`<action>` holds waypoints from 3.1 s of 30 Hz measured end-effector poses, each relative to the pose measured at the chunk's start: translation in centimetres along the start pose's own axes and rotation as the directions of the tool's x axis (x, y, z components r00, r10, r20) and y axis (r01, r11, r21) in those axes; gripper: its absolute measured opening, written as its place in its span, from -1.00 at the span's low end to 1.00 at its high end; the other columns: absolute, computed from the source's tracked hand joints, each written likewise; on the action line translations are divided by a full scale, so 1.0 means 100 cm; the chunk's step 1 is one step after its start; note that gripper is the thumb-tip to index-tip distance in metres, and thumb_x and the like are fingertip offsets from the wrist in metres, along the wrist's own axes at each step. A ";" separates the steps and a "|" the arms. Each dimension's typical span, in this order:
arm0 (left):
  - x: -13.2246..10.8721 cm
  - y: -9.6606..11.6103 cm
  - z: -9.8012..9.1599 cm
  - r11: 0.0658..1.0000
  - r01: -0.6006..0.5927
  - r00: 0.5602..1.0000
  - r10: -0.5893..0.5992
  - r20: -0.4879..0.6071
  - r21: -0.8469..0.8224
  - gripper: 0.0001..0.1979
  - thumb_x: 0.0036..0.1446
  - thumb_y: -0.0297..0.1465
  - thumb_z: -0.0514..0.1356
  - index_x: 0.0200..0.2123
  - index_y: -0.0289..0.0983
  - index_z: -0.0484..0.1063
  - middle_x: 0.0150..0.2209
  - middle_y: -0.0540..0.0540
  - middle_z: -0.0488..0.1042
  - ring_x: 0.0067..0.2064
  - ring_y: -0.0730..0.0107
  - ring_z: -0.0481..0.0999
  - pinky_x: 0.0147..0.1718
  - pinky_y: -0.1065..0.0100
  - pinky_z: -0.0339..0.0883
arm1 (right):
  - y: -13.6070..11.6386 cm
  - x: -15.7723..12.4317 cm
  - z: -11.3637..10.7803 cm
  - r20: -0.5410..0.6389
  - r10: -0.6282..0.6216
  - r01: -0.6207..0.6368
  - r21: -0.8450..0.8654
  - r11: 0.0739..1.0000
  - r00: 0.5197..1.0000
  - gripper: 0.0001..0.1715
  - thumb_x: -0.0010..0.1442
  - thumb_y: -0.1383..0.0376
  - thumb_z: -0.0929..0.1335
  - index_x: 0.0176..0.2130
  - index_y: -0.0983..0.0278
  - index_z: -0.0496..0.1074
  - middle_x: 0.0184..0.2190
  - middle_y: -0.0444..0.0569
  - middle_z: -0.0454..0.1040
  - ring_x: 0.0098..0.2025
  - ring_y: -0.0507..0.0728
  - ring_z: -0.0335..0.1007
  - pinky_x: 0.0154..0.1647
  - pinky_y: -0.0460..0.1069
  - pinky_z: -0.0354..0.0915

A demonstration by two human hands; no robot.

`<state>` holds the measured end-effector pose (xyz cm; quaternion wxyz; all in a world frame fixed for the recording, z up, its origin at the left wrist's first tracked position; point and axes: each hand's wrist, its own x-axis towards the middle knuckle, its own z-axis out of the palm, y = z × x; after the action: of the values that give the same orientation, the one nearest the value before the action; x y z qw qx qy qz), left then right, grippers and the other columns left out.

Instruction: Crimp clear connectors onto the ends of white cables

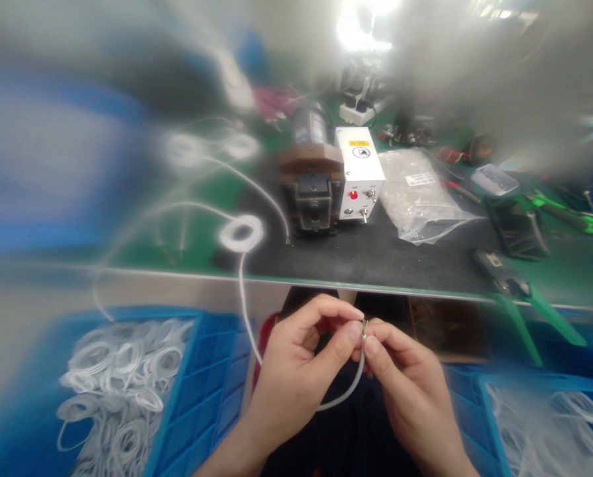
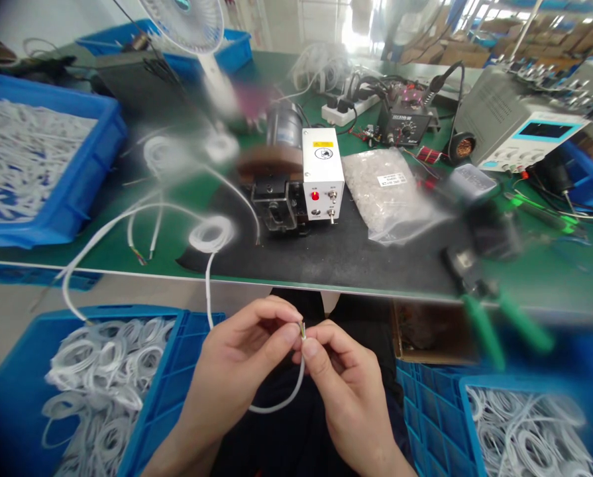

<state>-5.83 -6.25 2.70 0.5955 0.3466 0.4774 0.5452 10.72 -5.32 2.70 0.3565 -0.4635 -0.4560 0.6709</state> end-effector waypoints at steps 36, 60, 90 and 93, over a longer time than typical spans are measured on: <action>-0.006 -0.006 -0.004 0.992 -0.088 0.993 0.095 -0.073 0.087 -0.83 0.32 -0.43 0.36 -0.08 -0.08 0.68 -0.15 0.02 0.61 -0.11 0.54 0.64 -0.07 0.54 0.54 | -0.008 0.002 0.009 -0.062 -0.070 0.067 -0.039 0.997 0.996 -0.87 0.35 0.23 0.50 -0.23 0.24 0.59 -0.33 -0.13 0.48 -0.33 -0.13 0.37 -0.28 -0.28 0.33; -0.006 -0.021 -0.004 0.940 -0.005 1.000 0.006 0.001 -0.341 -0.87 0.30 -0.56 0.33 -0.19 -0.22 0.63 -0.23 -0.02 0.58 -0.19 0.57 0.60 -0.17 0.56 0.54 | 0.000 0.000 0.012 -0.040 -0.017 0.021 0.084 0.996 0.999 -0.81 0.33 0.23 0.51 -0.24 0.27 0.48 -0.31 -0.16 0.38 -0.37 -0.15 0.31 -0.34 -0.27 0.31; -0.012 0.003 -0.010 0.843 -0.227 0.959 0.281 -0.038 0.488 -0.83 0.36 -0.45 0.30 -0.07 -0.03 0.56 -0.05 0.03 0.40 -0.04 0.61 0.50 -0.10 0.55 0.42 | -0.007 0.005 0.015 -0.104 -0.111 0.088 -0.207 0.974 0.988 -0.69 0.33 0.12 0.50 -0.29 0.28 0.46 -0.36 -0.10 0.46 -0.31 -0.05 0.45 -0.30 -0.19 0.38; -0.014 0.005 -0.008 0.788 -0.267 0.937 0.348 -0.043 0.555 -0.81 0.33 -0.49 0.32 -0.08 -0.07 0.56 -0.05 0.03 0.39 -0.10 0.67 0.49 -0.14 0.58 0.41 | -0.005 0.004 0.015 -0.117 -0.130 0.099 -0.242 0.965 0.985 -0.71 0.34 0.14 0.50 -0.28 0.29 0.46 -0.35 -0.10 0.46 -0.32 -0.04 0.44 -0.30 -0.18 0.39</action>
<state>-6.70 -7.63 3.20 0.3407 0.5335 0.5899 0.5013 9.20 -5.24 3.25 0.3667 -0.5187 -0.5338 0.5581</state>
